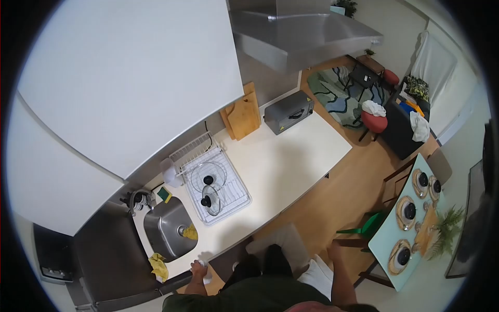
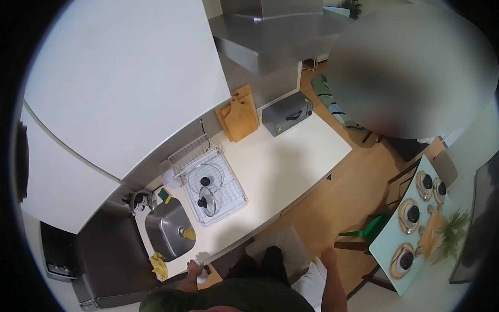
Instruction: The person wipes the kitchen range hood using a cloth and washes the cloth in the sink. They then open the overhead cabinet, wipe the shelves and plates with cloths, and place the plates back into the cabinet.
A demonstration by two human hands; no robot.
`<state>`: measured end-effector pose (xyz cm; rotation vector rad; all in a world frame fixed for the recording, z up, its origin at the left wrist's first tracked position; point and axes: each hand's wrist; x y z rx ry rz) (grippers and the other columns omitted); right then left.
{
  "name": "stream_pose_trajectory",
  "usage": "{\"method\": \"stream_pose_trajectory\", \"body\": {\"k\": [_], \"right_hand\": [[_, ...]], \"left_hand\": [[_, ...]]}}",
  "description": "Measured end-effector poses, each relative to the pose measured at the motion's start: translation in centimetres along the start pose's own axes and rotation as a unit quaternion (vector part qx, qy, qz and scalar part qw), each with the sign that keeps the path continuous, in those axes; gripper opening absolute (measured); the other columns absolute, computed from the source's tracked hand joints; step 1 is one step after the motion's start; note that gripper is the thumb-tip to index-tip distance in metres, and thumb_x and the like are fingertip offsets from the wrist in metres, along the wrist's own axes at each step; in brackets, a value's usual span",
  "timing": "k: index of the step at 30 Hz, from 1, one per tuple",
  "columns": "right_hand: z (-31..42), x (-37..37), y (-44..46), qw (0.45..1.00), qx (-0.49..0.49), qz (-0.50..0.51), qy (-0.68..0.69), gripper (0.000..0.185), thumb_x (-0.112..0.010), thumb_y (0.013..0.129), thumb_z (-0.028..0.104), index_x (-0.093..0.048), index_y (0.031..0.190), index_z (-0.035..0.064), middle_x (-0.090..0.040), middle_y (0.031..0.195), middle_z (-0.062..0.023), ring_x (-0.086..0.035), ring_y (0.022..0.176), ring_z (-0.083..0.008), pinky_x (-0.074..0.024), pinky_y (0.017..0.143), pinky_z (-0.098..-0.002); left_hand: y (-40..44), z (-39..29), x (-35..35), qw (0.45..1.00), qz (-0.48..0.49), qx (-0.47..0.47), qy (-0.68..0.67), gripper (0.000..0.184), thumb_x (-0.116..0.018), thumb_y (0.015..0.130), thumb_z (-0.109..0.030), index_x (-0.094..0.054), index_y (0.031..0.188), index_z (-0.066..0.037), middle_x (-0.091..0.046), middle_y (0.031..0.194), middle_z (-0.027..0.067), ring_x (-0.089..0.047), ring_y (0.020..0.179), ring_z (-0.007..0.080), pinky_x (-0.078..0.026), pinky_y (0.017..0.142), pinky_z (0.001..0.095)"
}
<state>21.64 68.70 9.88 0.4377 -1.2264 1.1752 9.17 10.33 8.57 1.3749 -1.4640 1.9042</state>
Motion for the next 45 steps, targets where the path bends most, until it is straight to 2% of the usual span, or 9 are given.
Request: {"method": "stream_pose_trajectory", "body": {"k": [4,7,11,14,20,25,28,40,45], "right_hand": [[15.7,9.8,10.1,0.939,0.065,-0.057,0.334,0.024,-0.054,0.084,0.021,-0.057,0.101,0.0044,-0.061,0.093,-0.0121,-0.059,0.086,-0.0259,-0.0463,0.077,-0.0327],[27.9,14.8,10.8,0.836,0.114,0.197,0.500,0.026,-0.054,0.087,0.018,-0.055,0.110,0.0049,-0.059,0.094,-0.0060,-0.057,0.086,-0.0143,-0.0465,0.077,-0.0283],[38.9,16.5,7.4,0.781,0.246,0.380,0.430,0.045,-0.059,0.084,0.029,-0.048,0.121,0.0048,-0.053,0.111,-0.0109,-0.051,0.103,-0.0197,-0.0422,0.088,-0.0324],[42.8,17.1,3.6,0.819,0.436,0.171,0.332,0.070,-0.067,0.076,0.036,-0.037,0.130,0.0044,-0.041,0.127,-0.0187,-0.039,0.118,-0.0295,-0.0308,0.100,-0.0380],[42.6,18.8,3.5,0.855,0.364,0.102,0.354,0.089,-0.074,0.064,0.031,-0.029,0.133,-0.0010,-0.035,0.132,-0.0222,-0.033,0.123,-0.0334,-0.0246,0.104,-0.0382],[38.1,21.6,7.7,0.814,0.109,0.235,0.520,0.072,-0.068,0.065,0.013,-0.036,0.129,0.0023,-0.048,0.121,-0.0150,-0.048,0.110,-0.0276,-0.0412,0.091,-0.0354],[35.6,23.1,8.9,0.688,-0.052,0.275,0.670,0.068,-0.066,0.067,0.010,-0.036,0.128,0.0060,-0.050,0.114,-0.0115,-0.052,0.103,-0.0240,-0.0456,0.085,-0.0361],[36.4,53.6,14.0,0.789,0.303,-0.394,0.361,0.069,-0.071,0.066,0.012,-0.034,0.124,0.0053,-0.048,0.113,-0.0128,-0.050,0.103,-0.0267,-0.0411,0.087,-0.0352],[40.2,52.1,17.7,0.831,0.354,-0.428,0.003,0.055,-0.067,0.070,0.020,-0.048,0.120,0.0080,-0.040,0.128,-0.0141,-0.042,0.113,-0.0364,-0.0372,0.092,-0.0417]], "left_hand": [[-1.8,-1.6,5.3,0.969,-0.067,-0.151,-0.184,0.059,-0.075,0.060,-0.025,-0.049,0.108,0.000,-0.057,0.096,0.0226,-0.055,0.092,0.0380,-0.046,0.081,0.0423],[-4.3,-7.4,11.7,0.936,-0.065,-0.193,-0.288,0.058,-0.075,0.060,-0.023,-0.049,0.106,0.001,-0.058,0.094,0.0234,-0.057,0.086,0.0389,-0.046,0.077,0.0411],[-6.9,-14.5,19.3,0.896,-0.063,-0.225,-0.378,0.055,-0.075,0.064,-0.023,-0.048,0.105,0.002,-0.060,0.093,0.0169,-0.059,0.084,0.0285,-0.047,0.075,0.0357],[-9.7,-19.8,24.3,0.766,0.059,-0.247,-0.591,0.041,-0.069,0.077,-0.020,-0.049,0.107,0.000,-0.059,0.096,0.0092,-0.056,0.088,0.0159,-0.046,0.076,0.0295],[-12.7,-25.6,28.3,0.554,0.368,-0.103,-0.740,0.057,-0.046,0.087,-0.049,-0.042,0.125,-0.006,-0.050,0.121,0.0088,-0.051,0.107,0.0261,-0.041,0.088,0.0354],[-13.0,-27.9,30.6,0.598,0.485,-0.207,-0.603,0.061,-0.044,0.088,-0.048,-0.031,0.134,-0.010,-0.027,0.140,0.0085,-0.027,0.128,0.0285,-0.021,0.099,0.0553],[-13.3,-30.3,34.7,0.756,0.350,-0.449,-0.324,0.053,-0.052,0.088,-0.037,-0.041,0.129,-0.007,-0.047,0.126,0.0106,-0.044,0.116,0.0206,-0.032,0.097,0.0348],[-13.3,-61.5,58.9,0.628,-0.463,-0.614,-0.117,0.026,-0.062,0.077,-0.017,-0.062,0.097,0.000,-0.060,0.093,0.0222,-0.057,0.089,0.0344,-0.047,0.080,0.0379],[-10.4,-67.0,59.1,0.756,-0.371,-0.539,-0.017,0.023,-0.058,0.078,-0.015,-0.062,0.091,0.004,-0.056,0.098,0.0265,-0.058,0.090,0.0377,-0.049,0.077,0.0419]]}}
Point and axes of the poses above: each hand's wrist, its own y-axis towards the middle knuckle, its own x-axis out of the back of the hand, z = x × y
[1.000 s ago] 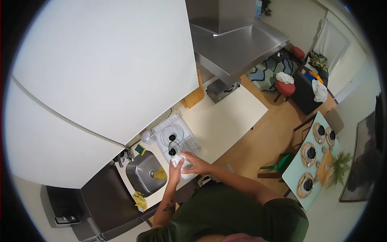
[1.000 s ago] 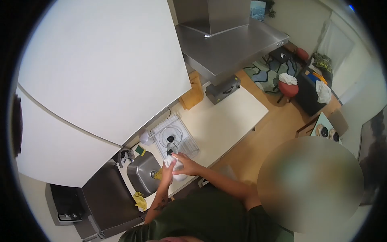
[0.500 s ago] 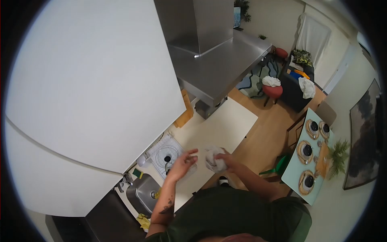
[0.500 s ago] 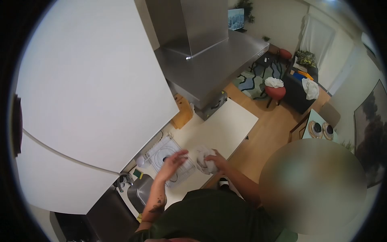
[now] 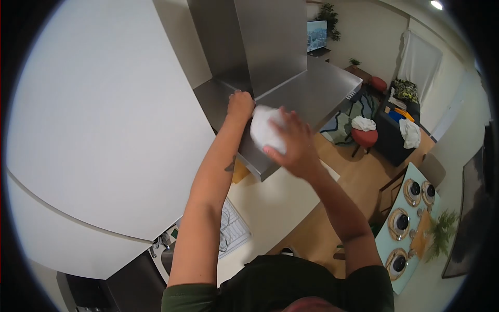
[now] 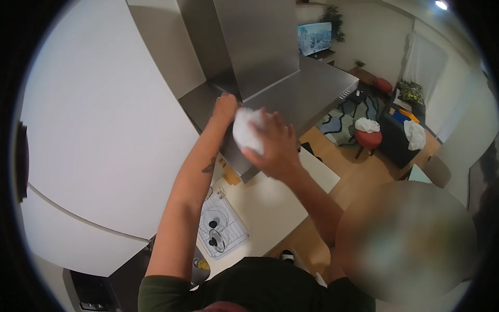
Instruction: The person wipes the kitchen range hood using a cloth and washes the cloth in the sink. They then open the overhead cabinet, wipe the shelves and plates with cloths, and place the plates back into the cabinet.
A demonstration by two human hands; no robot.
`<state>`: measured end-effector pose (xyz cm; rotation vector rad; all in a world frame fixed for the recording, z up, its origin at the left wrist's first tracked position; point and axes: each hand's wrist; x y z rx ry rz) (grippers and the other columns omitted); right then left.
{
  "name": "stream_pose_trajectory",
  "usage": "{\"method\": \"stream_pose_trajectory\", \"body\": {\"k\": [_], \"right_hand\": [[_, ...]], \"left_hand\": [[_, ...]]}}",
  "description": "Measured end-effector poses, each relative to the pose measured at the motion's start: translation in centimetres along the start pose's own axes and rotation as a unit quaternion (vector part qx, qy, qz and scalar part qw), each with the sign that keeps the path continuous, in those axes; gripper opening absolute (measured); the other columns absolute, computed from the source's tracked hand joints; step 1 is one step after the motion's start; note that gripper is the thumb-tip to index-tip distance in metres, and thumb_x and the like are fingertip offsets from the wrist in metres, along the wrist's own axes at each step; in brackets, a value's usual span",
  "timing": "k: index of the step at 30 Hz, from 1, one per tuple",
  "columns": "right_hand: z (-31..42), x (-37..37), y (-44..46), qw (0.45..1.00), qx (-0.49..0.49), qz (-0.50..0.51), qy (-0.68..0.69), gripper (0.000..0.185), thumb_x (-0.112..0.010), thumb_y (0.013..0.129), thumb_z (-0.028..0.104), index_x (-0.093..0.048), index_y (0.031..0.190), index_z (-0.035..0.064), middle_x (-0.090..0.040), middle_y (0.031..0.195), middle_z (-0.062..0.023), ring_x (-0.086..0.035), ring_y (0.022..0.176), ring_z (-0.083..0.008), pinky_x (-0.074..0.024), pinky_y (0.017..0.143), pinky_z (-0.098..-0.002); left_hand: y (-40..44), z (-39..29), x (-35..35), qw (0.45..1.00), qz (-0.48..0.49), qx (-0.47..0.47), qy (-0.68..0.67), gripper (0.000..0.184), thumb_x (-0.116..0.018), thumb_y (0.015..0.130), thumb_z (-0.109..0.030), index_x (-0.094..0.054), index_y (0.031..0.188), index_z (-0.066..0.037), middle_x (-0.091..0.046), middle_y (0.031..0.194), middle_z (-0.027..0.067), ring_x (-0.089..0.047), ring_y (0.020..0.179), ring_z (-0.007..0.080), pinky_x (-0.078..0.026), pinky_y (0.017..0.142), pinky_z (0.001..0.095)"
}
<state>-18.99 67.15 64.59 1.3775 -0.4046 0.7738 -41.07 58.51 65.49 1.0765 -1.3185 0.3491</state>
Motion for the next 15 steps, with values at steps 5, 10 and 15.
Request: {"method": "stream_pose_trajectory", "body": {"k": [5,10,15], "right_hand": [[-3.0,-1.9,2.2,0.986,0.135,0.048,0.079,0.044,-0.062,0.070,0.016,-0.055,0.113,0.0079,-0.041,0.129,-0.0113,-0.040,0.116,-0.0329,-0.0370,0.094,-0.0413],[-2.6,-9.1,8.9,0.978,0.190,0.079,0.032,0.039,-0.056,0.077,0.013,-0.054,0.115,0.0063,-0.042,0.129,-0.0110,-0.045,0.110,-0.0332,-0.0425,0.088,-0.0416],[0.0,-19.5,19.7,0.968,0.167,0.179,-0.045,0.034,-0.047,0.082,0.016,-0.051,0.115,0.0095,-0.048,0.116,-0.0145,-0.049,0.103,-0.0321,-0.0450,0.084,-0.0421]], "left_hand": [[-1.7,0.4,0.8,0.999,-0.052,-0.008,-0.012,0.013,-0.054,0.080,-0.009,-0.060,0.081,0.003,-0.059,0.085,0.0213,-0.060,0.082,0.0362,-0.050,0.071,0.0418],[-13.7,-0.6,12.5,0.943,-0.036,0.038,-0.330,0.015,-0.055,0.086,-0.013,-0.054,0.079,0.001,-0.052,0.068,0.0059,-0.051,0.059,0.0135,-0.041,0.056,0.0248],[-28.4,3.8,11.4,0.755,0.067,0.246,-0.604,0.007,-0.050,0.087,-0.005,-0.051,0.081,-0.001,-0.055,0.072,0.0051,-0.051,0.061,0.0105,-0.043,0.057,0.0234]]}}
Point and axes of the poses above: each hand's wrist, its own y-axis towards the middle knuckle, its own x-axis out of the back of the hand, z = x × y
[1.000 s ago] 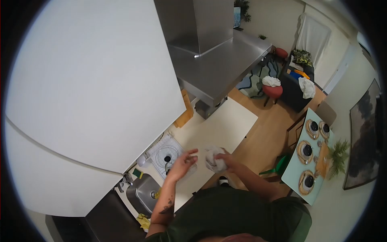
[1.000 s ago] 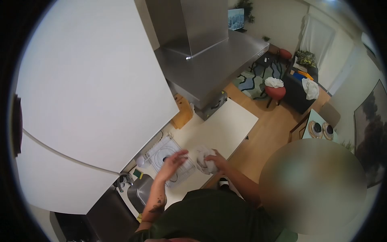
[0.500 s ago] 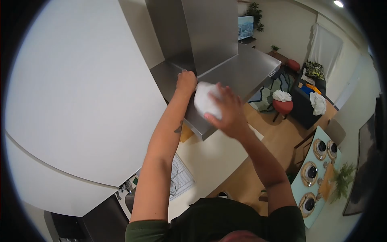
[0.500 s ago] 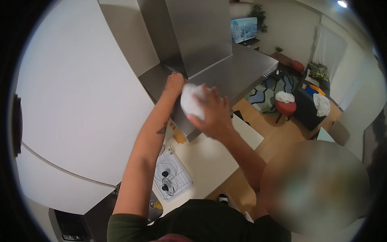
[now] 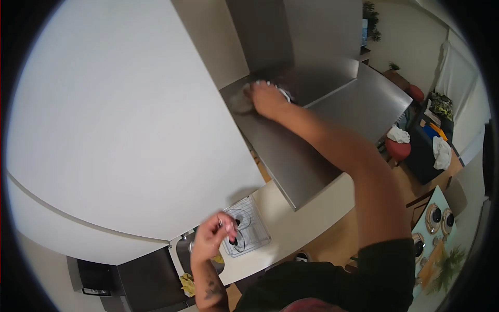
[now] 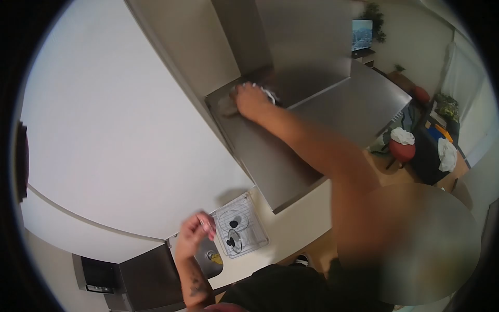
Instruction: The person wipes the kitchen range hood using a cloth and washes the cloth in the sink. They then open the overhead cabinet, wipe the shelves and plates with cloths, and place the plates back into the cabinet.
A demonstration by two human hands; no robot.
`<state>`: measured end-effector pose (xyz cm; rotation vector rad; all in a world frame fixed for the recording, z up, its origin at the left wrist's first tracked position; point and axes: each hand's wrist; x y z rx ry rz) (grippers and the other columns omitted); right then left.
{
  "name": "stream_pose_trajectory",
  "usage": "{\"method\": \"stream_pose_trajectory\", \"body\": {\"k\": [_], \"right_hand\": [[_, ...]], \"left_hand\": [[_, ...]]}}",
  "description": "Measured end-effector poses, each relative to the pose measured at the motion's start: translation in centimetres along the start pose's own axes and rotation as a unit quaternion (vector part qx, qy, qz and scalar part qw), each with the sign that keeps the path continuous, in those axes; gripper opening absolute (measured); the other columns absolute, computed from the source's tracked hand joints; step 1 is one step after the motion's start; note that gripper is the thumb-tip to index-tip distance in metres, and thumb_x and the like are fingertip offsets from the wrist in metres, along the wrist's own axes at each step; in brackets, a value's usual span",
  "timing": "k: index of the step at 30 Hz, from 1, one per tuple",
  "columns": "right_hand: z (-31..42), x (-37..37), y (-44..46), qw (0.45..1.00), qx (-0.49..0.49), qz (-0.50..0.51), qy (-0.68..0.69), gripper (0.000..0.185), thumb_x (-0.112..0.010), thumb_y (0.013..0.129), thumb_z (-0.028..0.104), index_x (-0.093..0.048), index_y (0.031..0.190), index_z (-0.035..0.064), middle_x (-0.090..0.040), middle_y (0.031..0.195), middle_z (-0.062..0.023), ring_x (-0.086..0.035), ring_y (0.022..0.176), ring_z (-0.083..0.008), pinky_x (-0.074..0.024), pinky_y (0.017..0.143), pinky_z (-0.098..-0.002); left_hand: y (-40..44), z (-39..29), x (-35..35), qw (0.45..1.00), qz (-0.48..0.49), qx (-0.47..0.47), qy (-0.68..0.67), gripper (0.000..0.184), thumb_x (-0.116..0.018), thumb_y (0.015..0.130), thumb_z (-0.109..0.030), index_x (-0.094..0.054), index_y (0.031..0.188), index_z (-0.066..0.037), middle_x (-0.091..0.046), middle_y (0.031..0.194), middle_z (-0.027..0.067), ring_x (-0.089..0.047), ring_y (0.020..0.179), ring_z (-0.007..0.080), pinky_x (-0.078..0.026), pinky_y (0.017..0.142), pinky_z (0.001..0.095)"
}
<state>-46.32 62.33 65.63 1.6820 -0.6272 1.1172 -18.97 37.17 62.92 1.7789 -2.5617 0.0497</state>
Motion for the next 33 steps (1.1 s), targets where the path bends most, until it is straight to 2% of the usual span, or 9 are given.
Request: {"method": "stream_pose_trajectory", "body": {"k": [4,9,11,12,15,17,19,21,33], "right_hand": [[-1.4,-4.8,9.0,0.998,-0.050,-0.019,0.020,0.034,-0.049,0.082,0.019,-0.051,0.116,0.0157,-0.050,0.112,-0.0145,-0.051,0.103,-0.0330,-0.0461,0.082,-0.0434],[-1.1,-6.9,12.0,0.999,-0.013,-0.028,0.009,0.037,-0.052,0.081,0.029,-0.052,0.117,0.0188,-0.051,0.113,-0.0133,-0.051,0.104,-0.0352,-0.0454,0.083,-0.0453],[-0.4,-6.3,11.4,0.999,0.034,-0.004,0.006,0.037,-0.051,0.081,0.029,-0.053,0.117,0.0183,-0.050,0.114,-0.0126,-0.050,0.105,-0.0358,-0.0449,0.083,-0.0458],[-0.2,-5.8,10.7,0.997,0.079,0.020,0.003,0.038,-0.051,0.081,0.029,-0.054,0.116,0.0177,-0.049,0.116,-0.0119,-0.049,0.106,-0.0364,-0.0444,0.084,-0.0463],[1.8,-1.6,4.5,0.991,0.099,0.086,0.002,0.042,-0.049,0.080,0.027,-0.052,0.121,0.0196,-0.046,0.122,-0.0075,-0.042,0.114,-0.0352,-0.0401,0.088,-0.0501],[1.8,2.6,-2.7,0.986,0.120,0.076,0.086,0.041,-0.053,0.076,0.025,-0.056,0.116,0.0164,-0.046,0.123,-0.0082,-0.043,0.110,-0.0350,-0.0391,0.087,-0.0510],[2.0,6.0,-10.8,0.982,0.153,0.022,0.108,0.037,-0.056,0.072,0.024,-0.059,0.108,0.0143,-0.047,0.117,-0.0089,-0.046,0.099,-0.0326,-0.0397,0.084,-0.0480],[1.7,8.6,-18.0,0.971,0.167,-0.026,0.170,0.035,-0.061,0.067,0.023,-0.061,0.101,0.0167,-0.050,0.114,-0.0067,-0.046,0.103,-0.0317,-0.0385,0.086,-0.0462],[-21.2,7.9,-23.0,0.918,-0.354,-0.011,-0.178,0.025,-0.056,0.075,0.025,-0.064,0.096,0.0143,-0.055,0.106,-0.0077,-0.049,0.101,-0.0305,-0.0432,0.081,-0.0466]], "left_hand": [[-10.1,18.9,4.5,0.982,-0.128,0.135,-0.013,0.013,-0.049,0.089,-0.011,-0.052,0.082,0.000,-0.054,0.070,0.0052,-0.052,0.063,0.0134,-0.044,0.062,0.0260],[-27.2,30.0,0.3,0.839,-0.415,0.304,-0.178,0.022,-0.051,0.088,-0.021,-0.054,0.086,0.001,-0.056,0.069,0.0081,-0.056,0.062,0.0166,-0.045,0.057,0.0244],[-32.9,38.3,4.1,0.887,-0.313,0.323,-0.107,0.031,-0.048,0.089,-0.036,-0.049,0.104,-0.009,-0.058,0.093,0.0060,-0.058,0.081,0.0169,-0.046,0.065,0.0268],[-32.9,38.0,4.6,0.906,-0.263,0.324,-0.069,0.039,-0.046,0.090,-0.044,-0.046,0.114,-0.014,-0.059,0.105,0.0050,-0.059,0.090,0.0170,-0.046,0.069,0.0280],[-27.8,33.8,2.9,0.884,-0.315,0.328,-0.110,0.025,-0.049,0.087,-0.022,-0.055,0.088,0.002,-0.058,0.073,0.0100,-0.056,0.063,0.0172,-0.046,0.058,0.0252],[-22.5,29.4,3.9,0.947,-0.165,0.216,0.169,0.029,-0.049,0.087,-0.025,-0.056,0.090,0.003,-0.059,0.077,0.0099,-0.057,0.064,0.0174,-0.047,0.059,0.0252],[-18.0,27.5,4.5,0.899,-0.260,0.341,-0.092,0.030,-0.050,0.088,-0.025,-0.057,0.092,0.003,-0.059,0.081,0.0095,-0.058,0.069,0.0174,-0.047,0.063,0.0259],[-14.3,25.2,5.0,0.925,-0.178,0.326,-0.075,0.026,-0.049,0.089,-0.023,-0.056,0.092,0.002,-0.059,0.088,0.0100,-0.058,0.076,0.0176,-0.048,0.068,0.0275],[-4.8,13.6,1.4,0.966,0.013,0.249,-0.072,0.012,-0.052,0.088,-0.012,-0.053,0.089,0.000,-0.059,0.090,0.0103,-0.058,0.074,0.0160,-0.048,0.067,0.0270]]}}
Point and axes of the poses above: each hand's wrist, its own y-axis towards the middle knuckle, its own x-axis out of the back of the hand, z = x × y
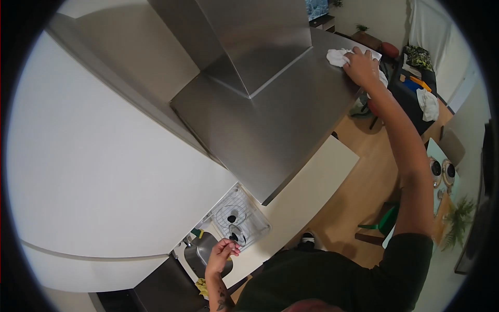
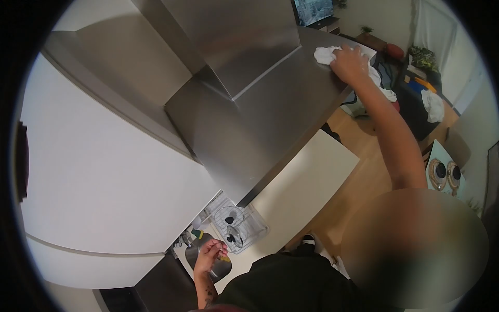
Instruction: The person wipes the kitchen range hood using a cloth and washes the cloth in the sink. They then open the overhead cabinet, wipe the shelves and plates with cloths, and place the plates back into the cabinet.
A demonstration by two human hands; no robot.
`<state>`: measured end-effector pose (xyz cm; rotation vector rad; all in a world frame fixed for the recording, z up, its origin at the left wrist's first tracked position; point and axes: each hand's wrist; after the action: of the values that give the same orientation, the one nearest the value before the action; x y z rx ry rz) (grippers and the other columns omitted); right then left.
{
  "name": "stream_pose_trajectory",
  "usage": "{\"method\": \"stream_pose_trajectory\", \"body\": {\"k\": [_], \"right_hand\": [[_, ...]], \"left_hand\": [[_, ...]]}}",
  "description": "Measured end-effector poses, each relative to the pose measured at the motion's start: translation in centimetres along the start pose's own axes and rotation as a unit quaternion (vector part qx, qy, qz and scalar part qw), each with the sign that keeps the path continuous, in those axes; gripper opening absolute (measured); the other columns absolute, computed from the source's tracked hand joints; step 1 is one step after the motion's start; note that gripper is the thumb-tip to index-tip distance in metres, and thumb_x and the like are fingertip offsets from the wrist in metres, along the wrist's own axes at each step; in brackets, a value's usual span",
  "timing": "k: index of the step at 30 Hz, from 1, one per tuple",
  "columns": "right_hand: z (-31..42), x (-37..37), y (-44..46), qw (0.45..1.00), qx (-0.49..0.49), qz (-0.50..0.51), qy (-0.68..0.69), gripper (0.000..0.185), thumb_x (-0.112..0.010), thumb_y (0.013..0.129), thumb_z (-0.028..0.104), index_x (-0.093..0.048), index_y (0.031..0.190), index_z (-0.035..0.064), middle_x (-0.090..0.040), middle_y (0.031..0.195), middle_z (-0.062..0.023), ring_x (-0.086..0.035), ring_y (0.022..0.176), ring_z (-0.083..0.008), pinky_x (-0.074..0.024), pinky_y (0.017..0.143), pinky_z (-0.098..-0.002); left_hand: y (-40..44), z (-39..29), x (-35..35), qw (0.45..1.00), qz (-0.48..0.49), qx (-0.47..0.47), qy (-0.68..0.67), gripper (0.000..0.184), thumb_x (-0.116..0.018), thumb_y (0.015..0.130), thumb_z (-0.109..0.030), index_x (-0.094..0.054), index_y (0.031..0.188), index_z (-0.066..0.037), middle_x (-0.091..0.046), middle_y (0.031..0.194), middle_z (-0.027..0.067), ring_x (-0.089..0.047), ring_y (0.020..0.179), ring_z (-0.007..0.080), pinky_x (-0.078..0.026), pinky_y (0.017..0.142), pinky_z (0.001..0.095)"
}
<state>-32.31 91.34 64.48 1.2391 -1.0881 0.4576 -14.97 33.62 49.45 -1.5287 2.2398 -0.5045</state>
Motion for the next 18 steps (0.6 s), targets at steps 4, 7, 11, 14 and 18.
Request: {"method": "stream_pose_trajectory", "body": {"k": [4,7,11,14,18], "right_hand": [[8.3,2.5,-3.2,0.992,0.115,0.048,-0.037,0.041,-0.047,0.079,0.021,-0.048,0.114,0.0014,-0.045,0.118,-0.0206,-0.046,0.104,-0.0394,-0.0453,0.075,-0.0503],[16.9,8.0,-8.8,0.953,0.299,0.045,0.012,0.045,-0.053,0.077,0.020,-0.046,0.117,0.0008,-0.040,0.125,-0.0242,-0.047,0.105,-0.0447,-0.0485,0.074,-0.0504],[25.3,7.3,-6.3,0.883,0.457,-0.021,0.103,0.026,-0.050,0.079,0.014,-0.058,0.101,0.0027,-0.045,0.121,-0.0230,-0.051,0.098,-0.0414,-0.0516,0.073,-0.0450],[33.5,1.7,2.5,0.872,0.484,0.037,0.063,0.024,-0.048,0.081,0.016,-0.061,0.099,0.0054,-0.049,0.118,-0.0171,-0.051,0.099,-0.0374,-0.0508,0.074,-0.0451],[39.8,-3.9,11.4,0.866,0.480,0.009,0.140,0.029,-0.045,0.085,0.022,-0.060,0.108,0.0122,-0.052,0.112,-0.0107,-0.050,0.105,-0.0324,-0.0434,0.083,-0.0508]], "left_hand": [[-2.5,-1.4,0.8,0.994,-0.084,-0.069,-0.033,0.013,-0.052,0.089,-0.014,-0.053,0.086,-0.002,-0.058,0.085,0.0087,-0.057,0.072,0.0143,-0.047,0.065,0.0264],[-3.5,-0.6,1.7,0.986,-0.132,-0.084,-0.056,0.014,-0.052,0.089,-0.016,-0.053,0.084,-0.003,-0.058,0.086,0.0084,-0.057,0.072,0.0142,-0.047,0.064,0.0264],[-4.1,1.5,1.7,0.981,-0.167,-0.070,-0.076,0.018,-0.054,0.088,-0.020,-0.053,0.084,-0.003,-0.057,0.088,0.0089,-0.057,0.073,0.0155,-0.047,0.066,0.0282],[-4.6,4.2,0.8,0.977,-0.186,-0.057,-0.092,0.019,-0.054,0.088,-0.022,-0.053,0.086,-0.003,-0.057,0.088,0.0096,-0.057,0.075,0.0170,-0.047,0.067,0.0301],[-6.9,7.9,0.2,0.965,-0.219,-0.019,-0.143,0.017,-0.053,0.088,-0.018,-0.054,0.088,-0.002,-0.058,0.091,0.0112,-0.058,0.076,0.0182,-0.048,0.067,0.0304]]}}
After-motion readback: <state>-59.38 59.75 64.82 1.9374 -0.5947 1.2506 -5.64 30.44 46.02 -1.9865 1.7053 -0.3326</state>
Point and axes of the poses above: each hand's wrist, its own y-axis towards the middle knuckle, its own x-axis out of the back of the hand, z = x × y
